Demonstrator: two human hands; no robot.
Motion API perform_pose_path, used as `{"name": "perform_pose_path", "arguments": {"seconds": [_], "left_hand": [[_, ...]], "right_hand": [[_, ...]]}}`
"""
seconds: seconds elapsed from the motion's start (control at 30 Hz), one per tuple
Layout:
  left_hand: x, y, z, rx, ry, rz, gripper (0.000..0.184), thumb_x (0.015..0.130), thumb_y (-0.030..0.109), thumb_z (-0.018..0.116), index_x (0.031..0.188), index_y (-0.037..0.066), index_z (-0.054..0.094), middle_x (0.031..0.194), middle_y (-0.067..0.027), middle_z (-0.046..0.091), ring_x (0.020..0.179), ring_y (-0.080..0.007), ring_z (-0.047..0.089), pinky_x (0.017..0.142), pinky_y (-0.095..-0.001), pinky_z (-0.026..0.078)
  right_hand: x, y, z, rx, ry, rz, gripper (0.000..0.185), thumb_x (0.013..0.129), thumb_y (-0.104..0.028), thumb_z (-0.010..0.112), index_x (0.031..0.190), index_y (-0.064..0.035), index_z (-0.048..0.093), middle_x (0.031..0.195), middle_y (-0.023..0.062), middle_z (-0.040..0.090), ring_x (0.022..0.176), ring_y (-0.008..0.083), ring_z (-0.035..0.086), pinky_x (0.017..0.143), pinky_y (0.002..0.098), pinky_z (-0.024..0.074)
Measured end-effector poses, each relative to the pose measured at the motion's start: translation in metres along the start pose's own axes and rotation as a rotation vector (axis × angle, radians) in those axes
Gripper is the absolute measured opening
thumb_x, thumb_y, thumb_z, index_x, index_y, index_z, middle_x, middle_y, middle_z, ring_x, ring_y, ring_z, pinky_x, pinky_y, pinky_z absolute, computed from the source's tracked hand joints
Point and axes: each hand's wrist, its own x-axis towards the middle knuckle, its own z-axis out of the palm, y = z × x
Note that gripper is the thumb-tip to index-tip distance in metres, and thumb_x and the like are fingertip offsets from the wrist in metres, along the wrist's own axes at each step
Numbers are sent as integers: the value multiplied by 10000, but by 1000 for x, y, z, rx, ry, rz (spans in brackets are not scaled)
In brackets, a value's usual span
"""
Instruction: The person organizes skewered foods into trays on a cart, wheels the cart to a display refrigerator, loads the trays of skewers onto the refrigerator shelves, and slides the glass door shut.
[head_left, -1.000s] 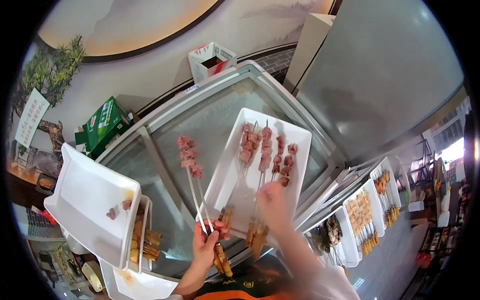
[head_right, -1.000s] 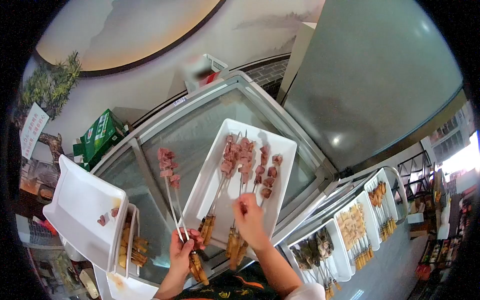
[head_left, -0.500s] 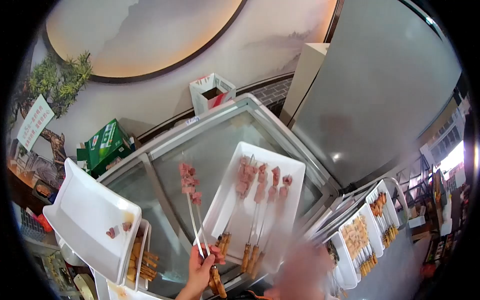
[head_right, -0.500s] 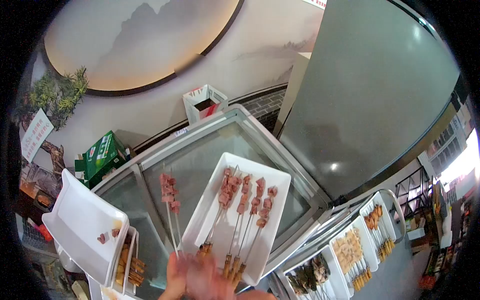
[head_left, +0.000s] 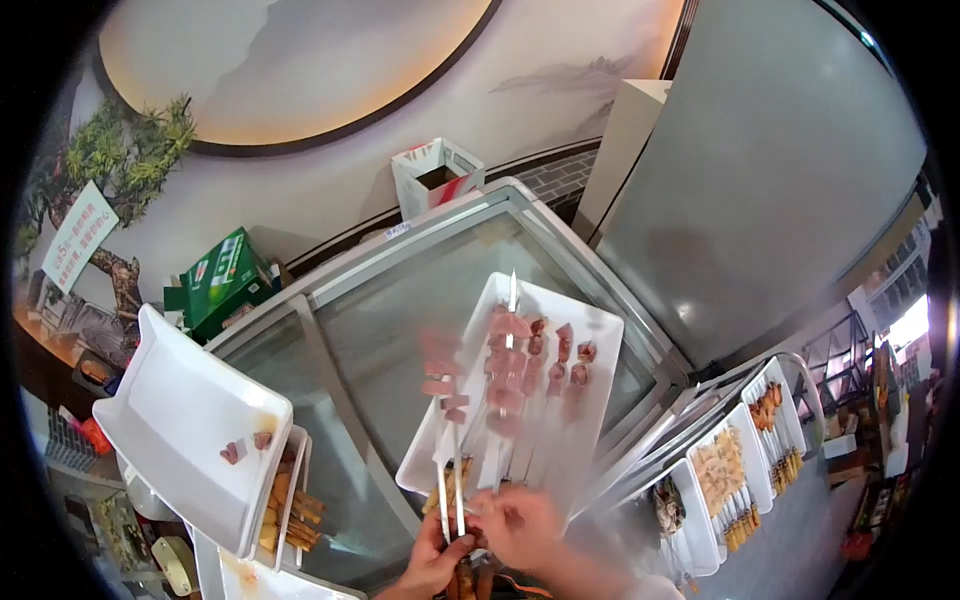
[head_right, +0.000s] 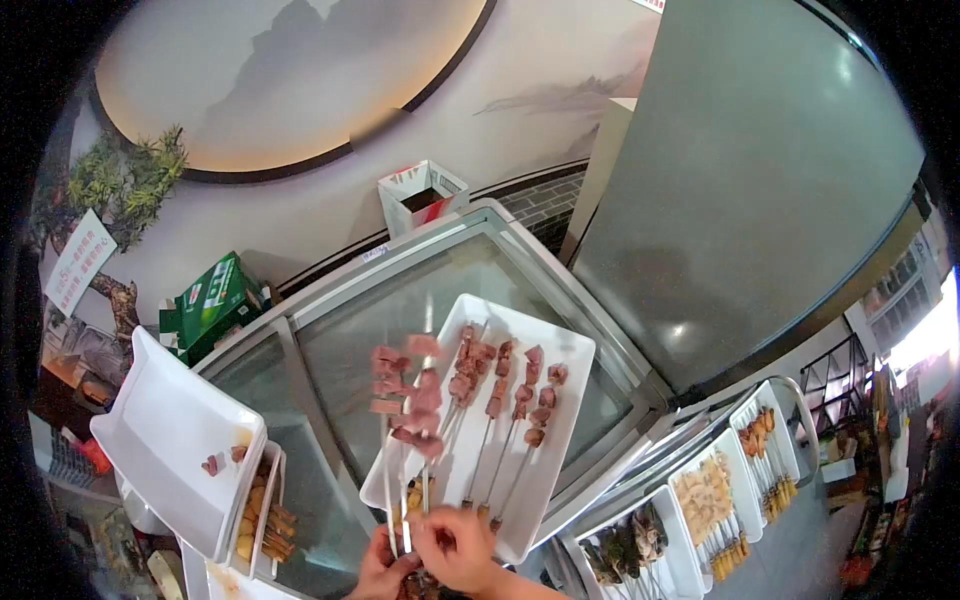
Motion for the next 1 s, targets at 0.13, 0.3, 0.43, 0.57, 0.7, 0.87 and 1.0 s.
{"name": "perform_pose_path", "arguments": {"seconds": [0.13,0.3,0.43,0.57,0.7,0.87,1.0], "left_hand": [[-3,-1,6,-117,36,-47,345,813,12,463,1131,64,338,871,-44,485,735,-109,494,623,-234,434],[2,-4,-7,108,-50,-4,353,744,-42,539,1021,33,334,916,-71,481,837,-137,500,736,-270,430],[-2,0,-13,99,-28,-78,406,710,-49,578,1019,47,332,904,-61,479,826,-129,507,726,-257,428],[-3,4,-17,59,27,-93,387,716,-82,528,1009,56,317,866,-70,493,820,-162,537,714,-283,442],[-5,1,-31,77,50,-61,383,717,-75,522,1015,51,316,867,-95,503,803,-178,540,707,-298,447],[-6,5,-34,18,105,-28,409,708,-81,517,1036,50,313,853,-88,494,800,-182,536,708,-303,443],[-5,8,-39,45,104,-37,389,706,-90,504,1013,59,317,861,-83,484,799,-189,531,714,-316,437]], "right_hand": [[15,11,19,264,151,93,151,743,2,546,849,-8,439,769,106,618,496,72,513,463,194,412],[13,24,24,131,101,101,156,777,6,508,886,6,397,786,102,616,546,76,533,492,194,423],[18,14,22,41,-53,84,185,794,-55,520,922,11,403,762,84,589,578,92,530,509,230,421],[56,8,0,-564,69,64,210,791,-103,520,942,-4,412,699,117,535,570,185,532,514,307,418],[86,80,-19,-797,168,83,227,737,-82,550,913,-26,418,659,142,514,583,323,523,523,384,415],[95,131,-18,-536,128,247,213,685,-58,577,793,-5,402,598,146,487,565,317,519,534,378,419],[86,125,-20,-372,176,321,204,677,-32,573,740,-15,380,560,104,468,486,204,491,471,318,402]]}}
